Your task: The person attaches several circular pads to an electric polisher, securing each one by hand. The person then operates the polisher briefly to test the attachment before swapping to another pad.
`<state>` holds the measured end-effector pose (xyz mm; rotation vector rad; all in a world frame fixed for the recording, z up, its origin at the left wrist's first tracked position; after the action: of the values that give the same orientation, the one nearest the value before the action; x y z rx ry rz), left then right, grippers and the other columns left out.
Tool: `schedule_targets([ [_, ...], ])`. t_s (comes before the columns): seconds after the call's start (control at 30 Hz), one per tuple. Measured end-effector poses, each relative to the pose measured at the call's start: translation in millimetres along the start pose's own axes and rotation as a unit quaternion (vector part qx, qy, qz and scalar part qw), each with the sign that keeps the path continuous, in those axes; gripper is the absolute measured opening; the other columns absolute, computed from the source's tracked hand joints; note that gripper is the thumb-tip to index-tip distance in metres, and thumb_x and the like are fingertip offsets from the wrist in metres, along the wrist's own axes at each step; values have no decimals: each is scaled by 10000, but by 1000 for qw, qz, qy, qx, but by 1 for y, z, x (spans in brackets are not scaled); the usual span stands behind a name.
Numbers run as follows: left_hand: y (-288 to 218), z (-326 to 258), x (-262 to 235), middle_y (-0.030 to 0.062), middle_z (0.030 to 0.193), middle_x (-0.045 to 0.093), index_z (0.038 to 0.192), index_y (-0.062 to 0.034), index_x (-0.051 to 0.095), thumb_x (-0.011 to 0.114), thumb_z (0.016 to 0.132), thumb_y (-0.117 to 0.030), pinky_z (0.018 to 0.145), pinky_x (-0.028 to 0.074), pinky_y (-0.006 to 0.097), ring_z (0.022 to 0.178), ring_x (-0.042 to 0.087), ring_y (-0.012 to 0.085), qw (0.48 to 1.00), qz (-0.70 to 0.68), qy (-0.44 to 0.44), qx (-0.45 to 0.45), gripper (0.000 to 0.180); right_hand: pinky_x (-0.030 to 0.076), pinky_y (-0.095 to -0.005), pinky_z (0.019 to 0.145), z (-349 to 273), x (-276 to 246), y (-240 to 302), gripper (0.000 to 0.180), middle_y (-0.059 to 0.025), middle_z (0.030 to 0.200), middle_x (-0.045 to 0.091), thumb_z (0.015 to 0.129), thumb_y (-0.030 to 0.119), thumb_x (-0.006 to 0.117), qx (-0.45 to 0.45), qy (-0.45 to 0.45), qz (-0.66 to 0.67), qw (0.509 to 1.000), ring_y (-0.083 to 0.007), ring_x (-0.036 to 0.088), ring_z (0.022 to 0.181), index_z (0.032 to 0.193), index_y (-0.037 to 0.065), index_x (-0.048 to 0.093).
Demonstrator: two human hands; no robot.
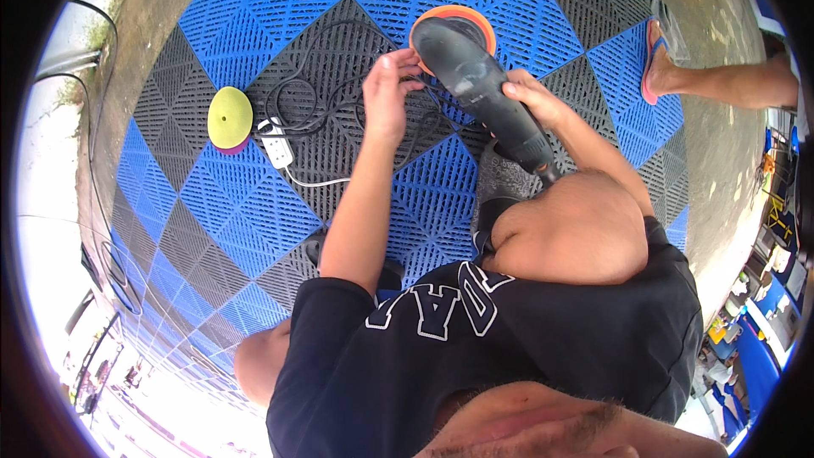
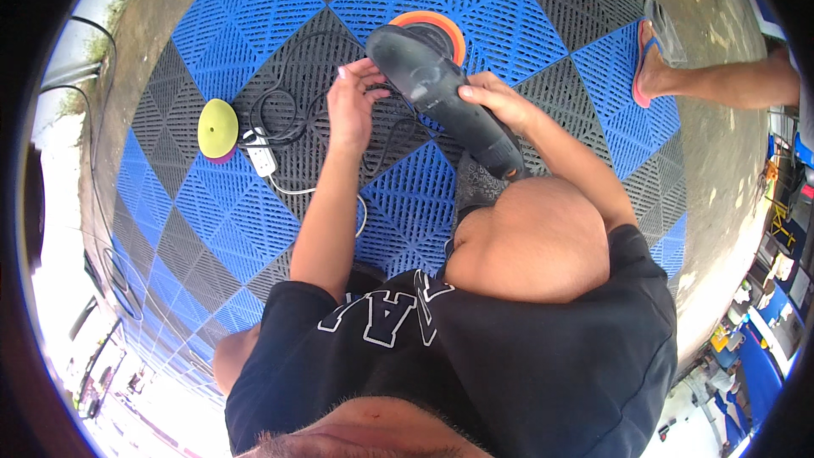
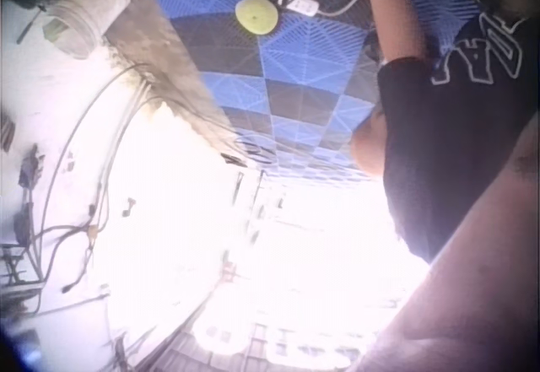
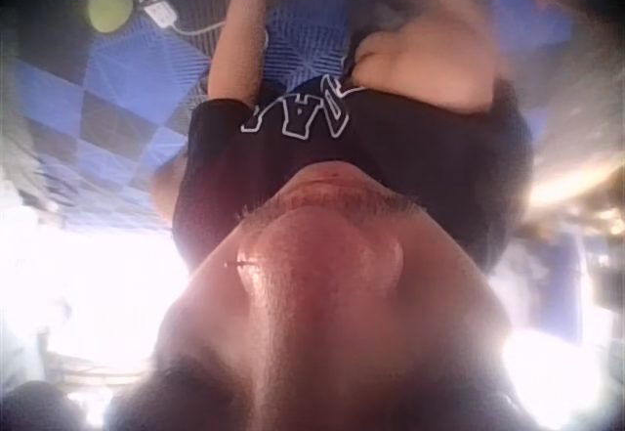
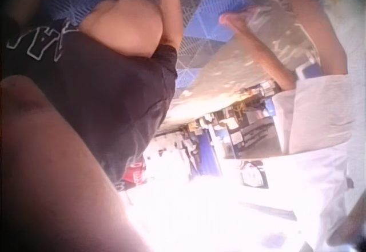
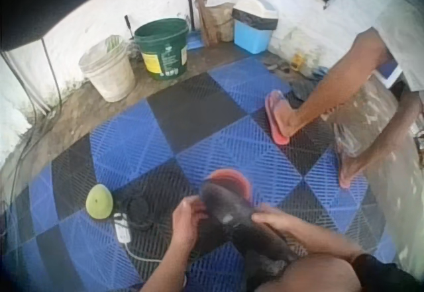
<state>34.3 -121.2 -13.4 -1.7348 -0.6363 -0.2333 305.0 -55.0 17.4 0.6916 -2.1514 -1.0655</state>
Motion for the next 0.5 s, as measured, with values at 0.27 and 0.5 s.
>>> schedule_targets([
  [0.27, -15, -28, 30, 87, 1089, 675, 1117, -24, 606, 822, 899, -233, 852, 560, 376, 918, 666, 204, 953, -74, -293, 29, 371, 542, -363, 921, 40, 51, 31, 777, -170, 1100, 735, 887, 624, 707, 53, 72, -268, 959, -241, 697, 1035, 1247, -64, 675],
  [0.5, -56, -40, -4, 112, 957, 707, 972, -16, 647, 764, 848, -27, 771, 603, 388, 815, 707, 239, 923, -139, -349, 80, 170, 595, -344, 826, 67, 57, 7, 787, -170, 1116, 729, 919, 671, 652, 105, 148, -81, 980, -232, 725, 970, 1268, -34, 666],
])
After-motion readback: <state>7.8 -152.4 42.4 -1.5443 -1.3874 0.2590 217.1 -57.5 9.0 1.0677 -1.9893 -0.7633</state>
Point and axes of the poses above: each hand's wrist, its own z-axis towards the middle knuckle, its own x-axis out of the palm, y = z × x, the point moved 1 cm from there along z, towards the middle knuckle
